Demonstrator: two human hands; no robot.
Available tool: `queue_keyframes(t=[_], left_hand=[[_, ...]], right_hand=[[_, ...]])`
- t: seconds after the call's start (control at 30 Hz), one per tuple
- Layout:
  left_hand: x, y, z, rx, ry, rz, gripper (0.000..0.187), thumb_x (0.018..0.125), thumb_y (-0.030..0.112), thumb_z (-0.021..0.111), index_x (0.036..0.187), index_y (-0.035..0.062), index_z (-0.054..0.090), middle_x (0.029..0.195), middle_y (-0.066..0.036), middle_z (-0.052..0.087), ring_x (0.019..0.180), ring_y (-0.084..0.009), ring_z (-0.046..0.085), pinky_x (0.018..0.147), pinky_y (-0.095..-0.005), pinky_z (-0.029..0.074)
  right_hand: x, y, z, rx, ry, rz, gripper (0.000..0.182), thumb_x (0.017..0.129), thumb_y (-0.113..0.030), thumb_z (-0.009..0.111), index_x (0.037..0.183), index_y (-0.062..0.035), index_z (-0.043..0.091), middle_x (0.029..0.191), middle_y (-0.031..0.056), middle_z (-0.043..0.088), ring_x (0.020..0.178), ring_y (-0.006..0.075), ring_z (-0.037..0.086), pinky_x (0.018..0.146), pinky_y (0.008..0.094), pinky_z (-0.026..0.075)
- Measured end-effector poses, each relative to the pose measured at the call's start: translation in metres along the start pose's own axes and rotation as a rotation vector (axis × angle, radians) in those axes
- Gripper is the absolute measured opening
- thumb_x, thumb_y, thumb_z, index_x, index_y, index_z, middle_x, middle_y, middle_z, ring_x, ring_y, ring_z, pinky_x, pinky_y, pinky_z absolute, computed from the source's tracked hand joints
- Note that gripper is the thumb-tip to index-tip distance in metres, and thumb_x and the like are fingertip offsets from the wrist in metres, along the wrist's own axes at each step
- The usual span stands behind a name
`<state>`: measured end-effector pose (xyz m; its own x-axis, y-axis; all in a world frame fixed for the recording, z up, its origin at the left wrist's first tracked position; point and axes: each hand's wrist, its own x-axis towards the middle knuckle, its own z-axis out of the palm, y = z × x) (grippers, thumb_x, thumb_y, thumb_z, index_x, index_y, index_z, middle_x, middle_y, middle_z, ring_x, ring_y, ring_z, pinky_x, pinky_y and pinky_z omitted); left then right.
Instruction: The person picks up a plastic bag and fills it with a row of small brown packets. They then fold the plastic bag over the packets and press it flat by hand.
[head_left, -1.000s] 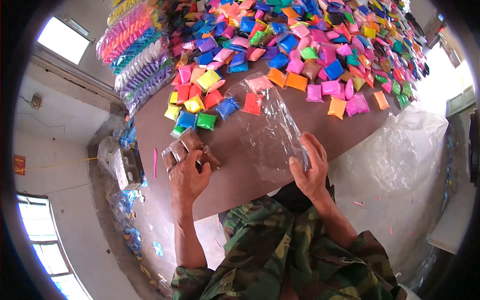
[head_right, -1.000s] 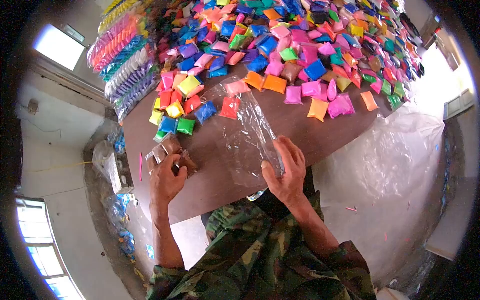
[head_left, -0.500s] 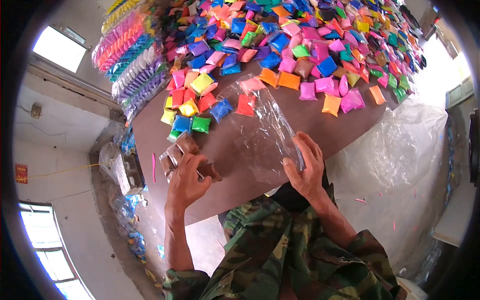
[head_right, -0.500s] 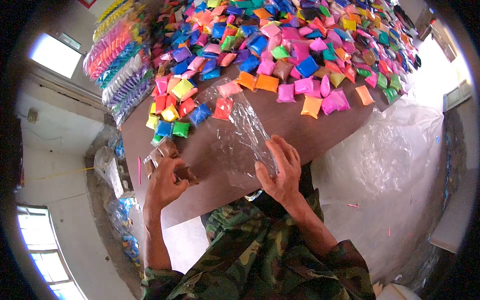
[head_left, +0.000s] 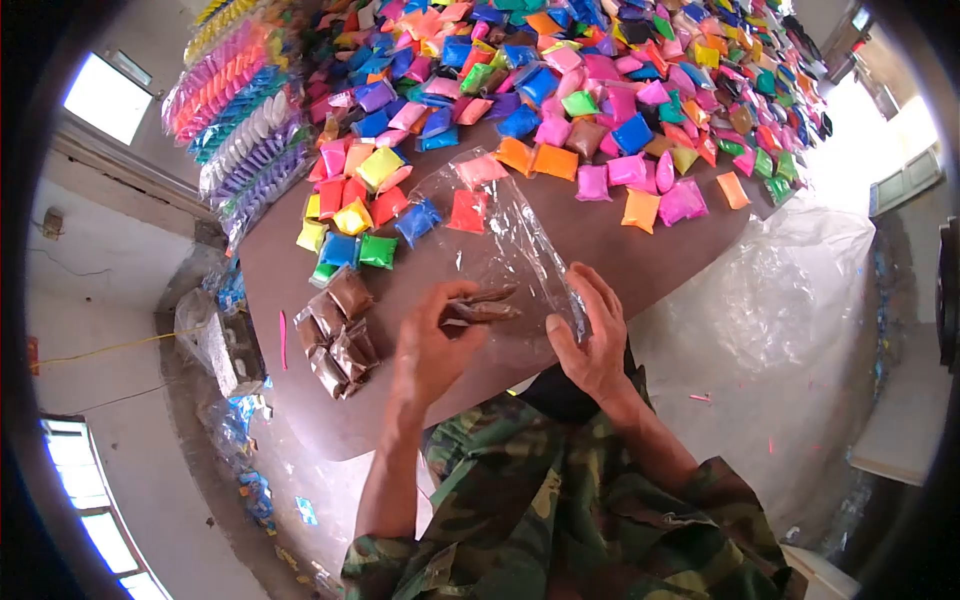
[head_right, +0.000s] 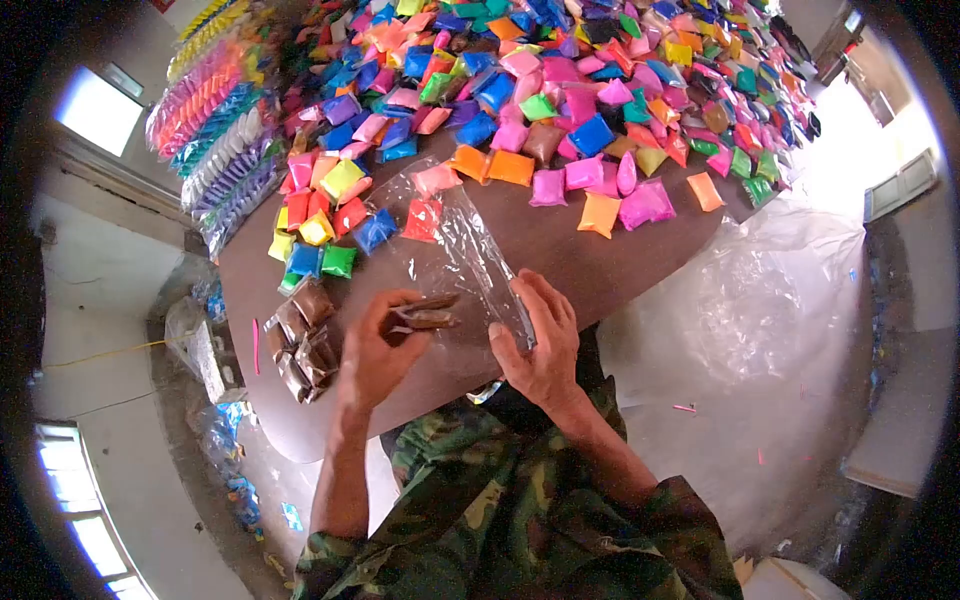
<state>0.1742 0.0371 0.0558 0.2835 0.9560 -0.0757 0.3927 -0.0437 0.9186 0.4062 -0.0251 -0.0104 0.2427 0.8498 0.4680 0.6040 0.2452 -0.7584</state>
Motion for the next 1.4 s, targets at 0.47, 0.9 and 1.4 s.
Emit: queue_keyframes(t=[0.47, 0.9, 1.4], left_hand=[[0.005, 0.028, 0.060, 0.358, -0.091, 0.130, 0.053, 0.083, 0.002, 0.081, 0.133, 0.0095, 0.068, 0.123, -0.019, 0.074, 0.118, -0.0388, 0.070, 0.100, -0.0466, 0.058], [0.014, 0.007, 0.057, 0.431, -0.084, 0.309, 0.047, 0.083, 0.009, 0.080, 0.128, 0.0098, 0.070, 0.124, -0.012, 0.075, 0.118, -0.0360, 0.067, 0.099, -0.0467, 0.056], [0.014, 0.009, 0.080, 0.329, -0.035, 0.330, 0.039, 0.083, 0.014, 0.086, 0.119, 0.0062, 0.073, 0.112, -0.016, 0.076, 0.104, -0.0386, 0.071, 0.087, -0.0489, 0.059]], right_hand=[[0.003, 0.005, -0.007, 0.189, 0.070, 0.042, 0.054, 0.092, -0.022, 0.076, 0.138, 0.0029, 0.063, 0.140, 0.0222, 0.064, 0.129, 0.0404, 0.060, 0.112, 0.0480, 0.047], [-0.006, -0.026, -0.007, -0.062, 0.152, 0.049, 0.020, 0.082, -0.006, 0.085, 0.099, -0.0090, 0.074, 0.096, 0.0086, 0.066, 0.087, 0.0307, 0.066, 0.079, 0.0429, 0.054], [-0.006, 0.000, -0.013, 0.100, 0.130, -0.005, 0.019, 0.089, -0.015, 0.083, 0.103, -0.0036, 0.076, 0.147, 0.0146, 0.058, 0.135, 0.0336, 0.055, 0.116, 0.0466, 0.043]])
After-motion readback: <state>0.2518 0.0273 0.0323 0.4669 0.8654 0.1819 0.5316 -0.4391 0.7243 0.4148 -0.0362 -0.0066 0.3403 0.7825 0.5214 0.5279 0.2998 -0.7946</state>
